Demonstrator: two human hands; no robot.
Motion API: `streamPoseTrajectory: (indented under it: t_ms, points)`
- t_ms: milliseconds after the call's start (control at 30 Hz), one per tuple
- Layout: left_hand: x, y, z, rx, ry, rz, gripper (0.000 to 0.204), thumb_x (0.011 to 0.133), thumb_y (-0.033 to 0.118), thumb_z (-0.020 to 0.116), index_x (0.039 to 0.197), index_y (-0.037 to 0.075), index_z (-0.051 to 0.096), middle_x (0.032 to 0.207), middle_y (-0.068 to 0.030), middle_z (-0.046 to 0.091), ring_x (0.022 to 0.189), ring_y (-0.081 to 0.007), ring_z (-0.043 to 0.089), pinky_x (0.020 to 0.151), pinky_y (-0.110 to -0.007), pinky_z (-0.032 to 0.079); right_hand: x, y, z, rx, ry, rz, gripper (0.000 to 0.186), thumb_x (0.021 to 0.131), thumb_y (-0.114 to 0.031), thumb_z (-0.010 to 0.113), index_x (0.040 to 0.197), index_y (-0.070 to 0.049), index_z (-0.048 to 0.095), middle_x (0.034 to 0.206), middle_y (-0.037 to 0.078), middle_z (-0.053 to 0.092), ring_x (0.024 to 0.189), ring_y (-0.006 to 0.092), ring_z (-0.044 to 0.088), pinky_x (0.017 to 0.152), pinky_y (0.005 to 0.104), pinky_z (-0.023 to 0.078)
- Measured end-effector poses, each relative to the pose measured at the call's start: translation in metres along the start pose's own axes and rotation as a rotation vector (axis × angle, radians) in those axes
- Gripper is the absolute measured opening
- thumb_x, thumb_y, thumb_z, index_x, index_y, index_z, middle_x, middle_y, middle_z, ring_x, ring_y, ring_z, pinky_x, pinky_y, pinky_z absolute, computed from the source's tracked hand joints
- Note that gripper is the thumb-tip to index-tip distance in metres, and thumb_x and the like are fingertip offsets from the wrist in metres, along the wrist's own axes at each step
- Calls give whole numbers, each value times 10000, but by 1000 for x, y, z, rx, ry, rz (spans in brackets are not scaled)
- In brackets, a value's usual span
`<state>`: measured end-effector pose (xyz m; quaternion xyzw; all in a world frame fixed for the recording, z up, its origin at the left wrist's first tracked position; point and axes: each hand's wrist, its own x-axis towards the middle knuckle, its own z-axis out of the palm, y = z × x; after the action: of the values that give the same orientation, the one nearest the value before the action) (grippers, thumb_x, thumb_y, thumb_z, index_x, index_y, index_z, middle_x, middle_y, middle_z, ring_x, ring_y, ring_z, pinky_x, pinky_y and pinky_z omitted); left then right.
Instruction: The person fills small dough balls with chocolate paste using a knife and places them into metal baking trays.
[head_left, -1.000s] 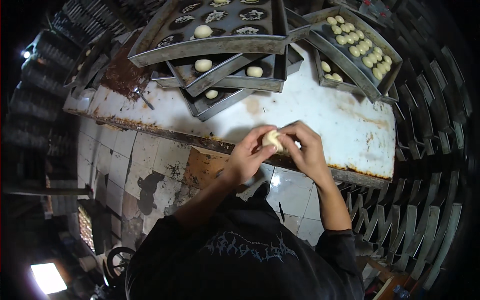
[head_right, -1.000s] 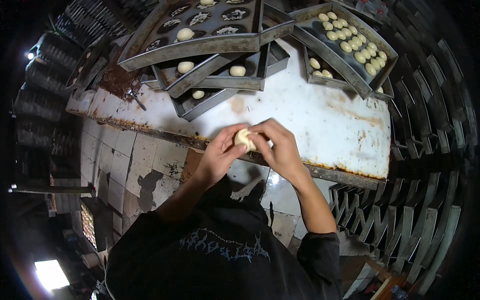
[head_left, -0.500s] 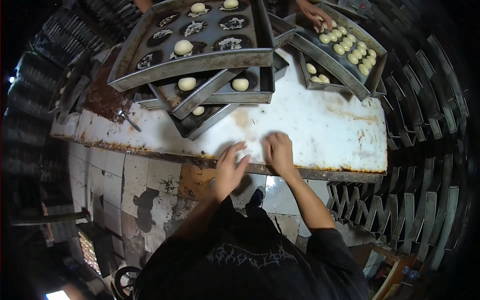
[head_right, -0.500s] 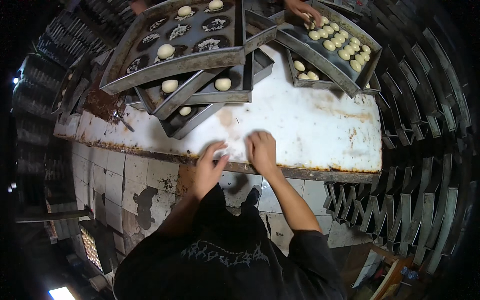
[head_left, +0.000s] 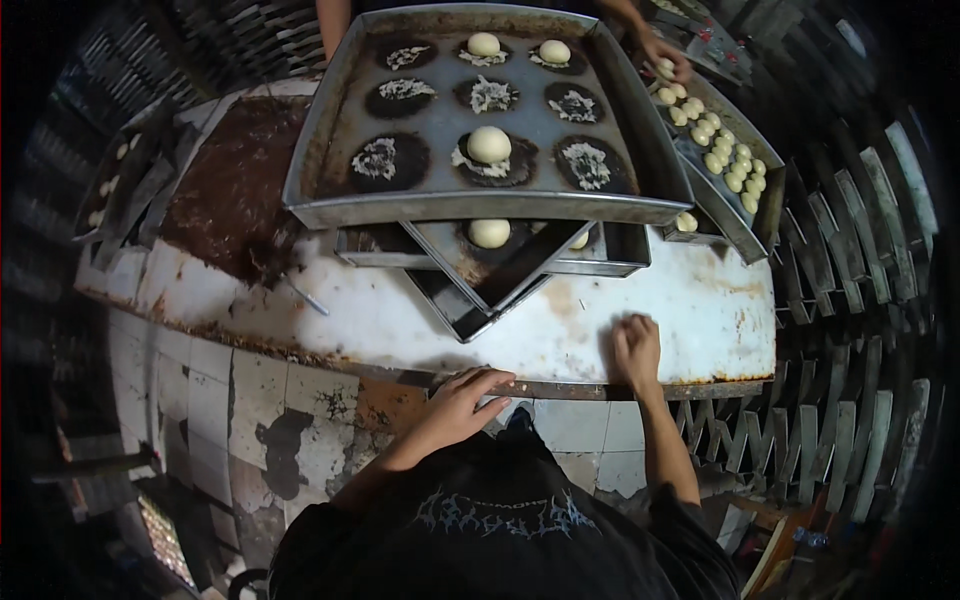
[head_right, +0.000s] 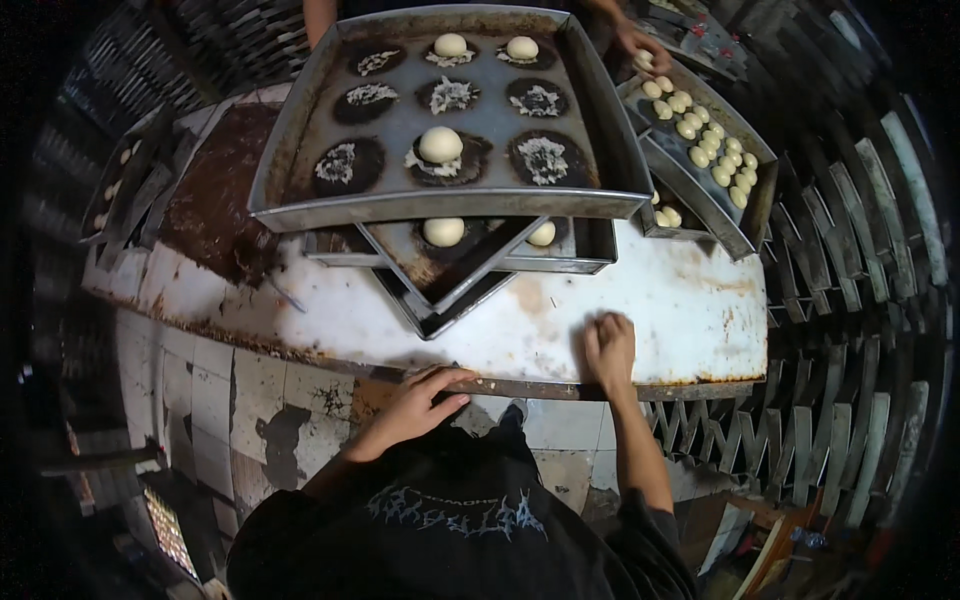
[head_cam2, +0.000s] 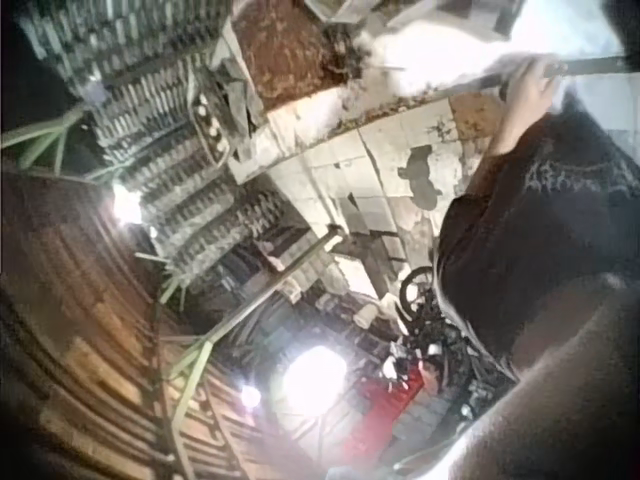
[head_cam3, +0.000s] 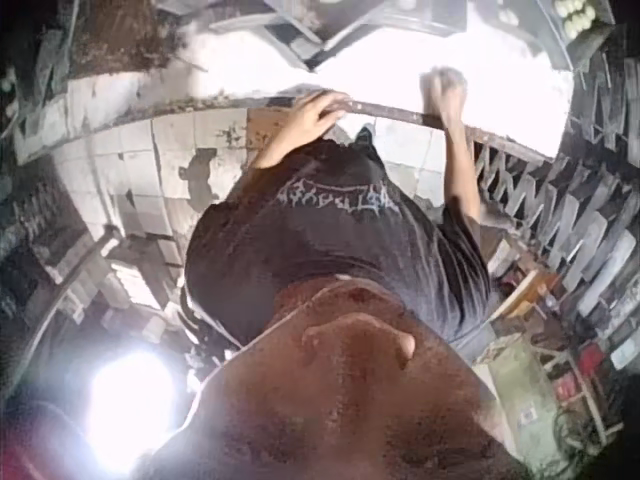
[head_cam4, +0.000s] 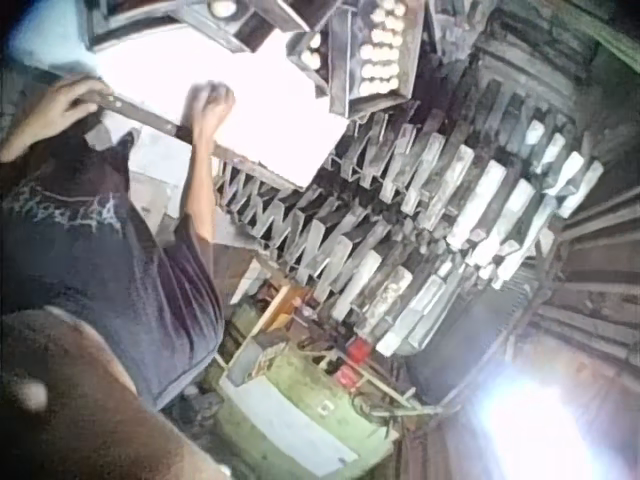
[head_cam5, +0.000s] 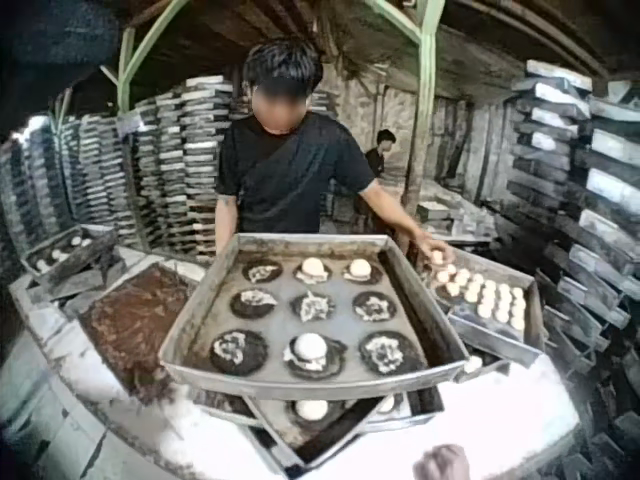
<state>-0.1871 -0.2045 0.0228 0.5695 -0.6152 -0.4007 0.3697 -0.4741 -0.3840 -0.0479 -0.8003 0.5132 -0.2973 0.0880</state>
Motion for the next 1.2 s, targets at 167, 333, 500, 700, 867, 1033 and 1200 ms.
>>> streamPoseTrajectory:
  t_ms: [167, 333, 500, 700, 867, 1033, 1200]
  points:
    - [2, -23, -29, -37, -82, 74, 291, 850, 152, 617, 1120, 48, 587, 1082, -121, 615, 1016, -276, 585, 862, -351, 456, -2, -12, -69, 9, -451, 503, 242, 755, -73, 636, 983, -16, 574, 987, 152, 592, 820, 266, 597, 729, 350, 500]
    - [-2, -23, -27, -184, -92, 35, 281, 845, 146, 620, 1109, 51, 603, 1096, -121, 609, 1016, -287, 584, 860, -357, 460, 123, -113, -173, 574, -366, 59, 322, 787, -19, 605, 1107, 0, 588, 1058, 74, 608, 972, 154, 582, 829, 290, 476]
    - [7, 2, -8, -112, -60, 150, 267, 858, 174, 620, 1099, 60, 609, 1102, -115, 605, 1012, -285, 583, 867, -351, 455, 249, -207, -144, 111, -211, -287, 260, 826, -201, 645, 984, 5, 626, 979, 175, 633, 874, 241, 640, 727, 346, 504]
    - [0, 3, 17, -46, 120, -35, 275, 853, 199, 633, 1073, 36, 609, 1048, -118, 628, 935, -277, 618, 811, -347, 485, 287, -131, -116, 80, -38, -463, 422, 800, -442, 651, 860, -25, 665, 850, 201, 623, 797, 344, 612, 710, 419, 471]
    - [-11, 10, 59, -194, 409, -322, 264, 864, 77, 548, 1111, -10, 586, 1019, -141, 645, 962, -191, 620, 827, -292, 474, 375, 66, -134, 4, 7, -173, 268, 858, -249, 589, 922, 10, 614, 795, 208, 606, 689, 315, 579, 624, 407, 444]
    - [-19, 38, 106, -257, 584, -515, 230, 910, 59, 495, 1106, -27, 579, 1002, -122, 658, 970, -180, 618, 859, -280, 460, 418, 294, -23, 157, -468, 95, 354, 817, -94, 488, 1159, -20, 544, 939, 212, 631, 933, 336, 601, 775, 425, 456]
    - [2, 45, 123, -317, 449, -425, 230, 928, 62, 490, 1128, -18, 572, 1022, -126, 651, 968, -176, 613, 864, -283, 461, 412, 310, -36, -278, -382, -65, 234, 808, -133, 542, 1005, -10, 568, 850, 124, 596, 787, 190, 562, 636, 351, 453]
